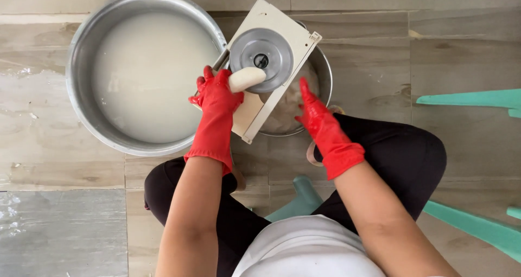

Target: A person wearing red gloves is grating a peeled white fruit or vegetable using a manual grater over a basin.

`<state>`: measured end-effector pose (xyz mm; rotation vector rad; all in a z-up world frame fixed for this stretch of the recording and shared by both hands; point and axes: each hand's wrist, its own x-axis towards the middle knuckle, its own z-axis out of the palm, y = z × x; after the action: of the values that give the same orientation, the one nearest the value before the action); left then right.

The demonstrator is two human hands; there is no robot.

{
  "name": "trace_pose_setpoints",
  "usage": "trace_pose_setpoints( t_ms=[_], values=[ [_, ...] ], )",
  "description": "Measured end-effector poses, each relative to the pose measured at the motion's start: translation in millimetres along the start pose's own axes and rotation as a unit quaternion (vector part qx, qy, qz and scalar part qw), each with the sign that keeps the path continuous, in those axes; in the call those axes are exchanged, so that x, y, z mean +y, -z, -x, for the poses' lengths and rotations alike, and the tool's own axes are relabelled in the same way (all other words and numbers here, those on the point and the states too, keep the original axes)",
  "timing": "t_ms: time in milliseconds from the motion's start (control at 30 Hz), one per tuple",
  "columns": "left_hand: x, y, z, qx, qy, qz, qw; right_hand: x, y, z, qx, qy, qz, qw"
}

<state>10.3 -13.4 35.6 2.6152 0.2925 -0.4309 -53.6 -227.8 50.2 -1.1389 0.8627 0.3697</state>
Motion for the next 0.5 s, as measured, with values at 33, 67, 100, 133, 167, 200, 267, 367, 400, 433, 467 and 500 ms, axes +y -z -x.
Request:
trace_pose_setpoints(
  t_ms=[33, 67, 100, 133, 167, 200, 267, 367, 400, 433, 467, 500],
  values=[
    [-4, -5, -1, -0.013, 0.001, -0.001, 1.0, 10, -3, -2, -0.02, -0.004, -0.004, 1.0],
    [-8, -11, -1, -0.025, 0.002, -0.002, 1.0, 20, -6, -4, -0.04, -0.009, -0.008, 0.999],
    [-11, -19, 0, -0.022, 0.001, -0.002, 1.0, 21, -16, 6, -0.043, -0.006, -0.008, 0.999],
    [-14, -27, 1, -0.028, -0.007, 0.002, 1.0, 23, -26, 16, -0.051, 0.004, -0.001, 0.999],
    [-17, -34, 3, -0.035, -0.014, 0.005, 0.999, 25, -36, 26, -0.06, 0.013, 0.004, 0.998],
    [-14, -36, 10, -0.032, -0.014, 0.003, 0.999, 27, -31, 18, -0.063, 0.014, 0.003, 0.998],
    [-8, -41, 22, -0.041, -0.035, -0.014, 0.998, 32, -21, 3, 0.02, 0.072, 0.052, 0.996],
    [-4, -37, 47, -0.031, -0.042, 0.106, 0.993, 11, -5, 22, 0.036, 0.097, 0.126, 0.987],
    [-1, -35, 48, -0.029, -0.044, 0.105, 0.993, 8, 2, 18, 0.035, 0.099, 0.125, 0.987],
    [2, -33, 51, -0.012, -0.038, 0.12, 0.992, 6, 9, 14, 0.032, 0.097, 0.158, 0.982],
    [5, -32, 53, 0.004, -0.033, 0.135, 0.99, 4, 16, 10, 0.029, 0.095, 0.19, 0.977],
    [8, -31, 60, 0.004, -0.032, 0.132, 0.991, 10, 19, 8, 0.027, 0.092, 0.189, 0.977]
  ],
)
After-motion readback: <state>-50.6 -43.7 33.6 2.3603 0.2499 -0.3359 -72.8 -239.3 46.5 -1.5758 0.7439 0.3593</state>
